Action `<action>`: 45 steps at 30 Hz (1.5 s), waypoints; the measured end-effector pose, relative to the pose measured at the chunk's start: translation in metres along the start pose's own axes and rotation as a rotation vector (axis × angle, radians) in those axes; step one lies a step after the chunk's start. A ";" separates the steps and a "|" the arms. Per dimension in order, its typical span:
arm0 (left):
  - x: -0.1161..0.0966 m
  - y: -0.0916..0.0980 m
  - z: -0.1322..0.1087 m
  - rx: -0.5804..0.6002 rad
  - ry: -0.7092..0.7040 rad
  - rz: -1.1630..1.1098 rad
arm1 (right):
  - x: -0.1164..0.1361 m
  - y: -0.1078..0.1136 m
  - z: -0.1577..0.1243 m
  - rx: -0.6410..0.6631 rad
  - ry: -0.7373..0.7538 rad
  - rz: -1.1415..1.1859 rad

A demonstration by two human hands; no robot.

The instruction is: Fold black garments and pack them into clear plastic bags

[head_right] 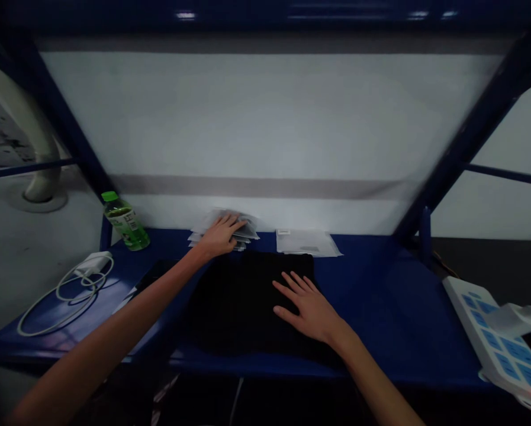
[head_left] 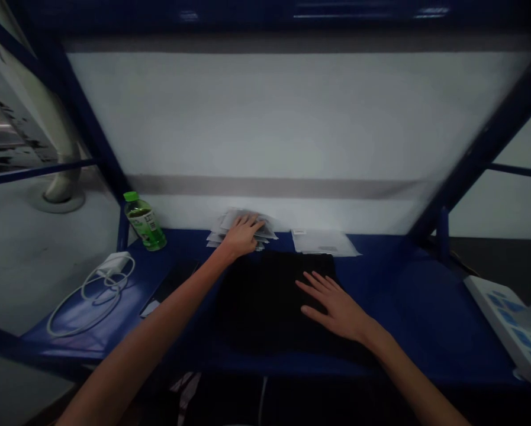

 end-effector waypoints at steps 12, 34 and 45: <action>-0.013 0.021 -0.037 -0.143 0.024 0.019 | 0.001 0.001 0.000 -0.006 -0.009 0.004; -0.110 0.013 -0.130 -0.067 -0.077 0.028 | 0.021 0.008 -0.002 -0.400 0.392 0.103; -0.146 0.030 -0.118 -0.264 -0.206 -0.142 | 0.020 0.006 -0.005 -0.509 0.510 0.070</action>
Point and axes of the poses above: each hand's wrist, its own z-axis towards the middle knuckle, its own y-axis out of the back of the hand, x = y × z, the point moved 2 cm from there along z, towards the middle knuckle, and after that the axes turned 10 degrees about z, right-handed, at the moved point
